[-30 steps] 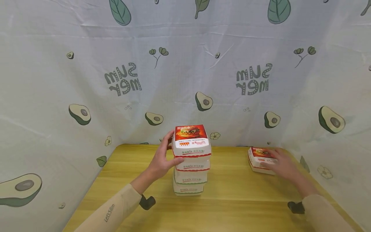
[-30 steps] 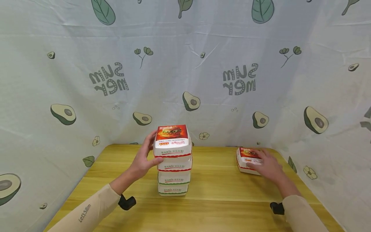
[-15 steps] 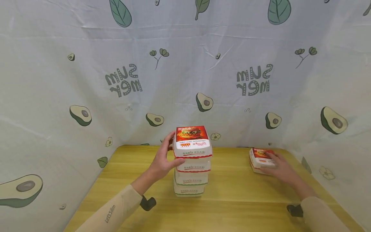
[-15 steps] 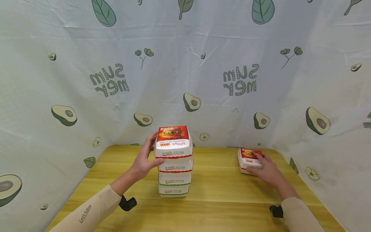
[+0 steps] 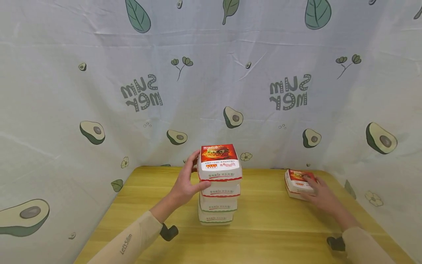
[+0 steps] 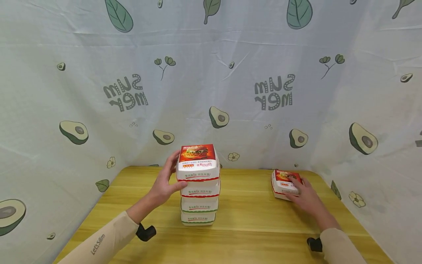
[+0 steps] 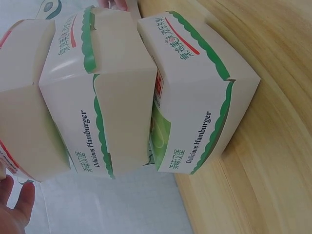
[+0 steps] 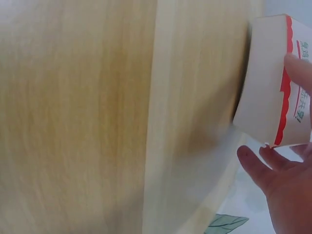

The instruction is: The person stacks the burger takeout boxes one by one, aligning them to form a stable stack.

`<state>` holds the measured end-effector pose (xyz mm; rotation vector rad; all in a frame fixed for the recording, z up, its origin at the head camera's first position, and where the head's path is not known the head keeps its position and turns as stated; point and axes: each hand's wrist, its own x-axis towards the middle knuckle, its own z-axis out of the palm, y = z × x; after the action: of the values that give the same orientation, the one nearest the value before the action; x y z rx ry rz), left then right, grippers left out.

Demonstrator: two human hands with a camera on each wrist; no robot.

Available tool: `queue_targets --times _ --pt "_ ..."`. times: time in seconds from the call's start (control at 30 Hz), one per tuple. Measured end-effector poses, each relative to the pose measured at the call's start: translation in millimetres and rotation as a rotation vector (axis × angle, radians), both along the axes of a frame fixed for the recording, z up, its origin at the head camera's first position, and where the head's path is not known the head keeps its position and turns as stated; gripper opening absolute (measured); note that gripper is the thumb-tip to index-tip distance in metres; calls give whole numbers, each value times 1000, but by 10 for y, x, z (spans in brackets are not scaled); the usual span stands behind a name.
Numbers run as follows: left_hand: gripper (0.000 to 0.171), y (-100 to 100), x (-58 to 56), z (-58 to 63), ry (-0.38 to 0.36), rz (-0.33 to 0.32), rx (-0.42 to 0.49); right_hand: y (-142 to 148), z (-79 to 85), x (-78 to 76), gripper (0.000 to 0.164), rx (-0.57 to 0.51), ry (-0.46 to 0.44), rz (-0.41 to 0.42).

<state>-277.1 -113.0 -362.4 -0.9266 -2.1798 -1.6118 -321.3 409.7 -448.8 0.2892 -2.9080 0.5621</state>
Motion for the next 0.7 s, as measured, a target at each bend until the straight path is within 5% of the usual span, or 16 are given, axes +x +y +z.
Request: queue_targets --times 0.7 --pt "92 6 -19 11 19 -8 4 44 -88 9 79 -20 32 -33"
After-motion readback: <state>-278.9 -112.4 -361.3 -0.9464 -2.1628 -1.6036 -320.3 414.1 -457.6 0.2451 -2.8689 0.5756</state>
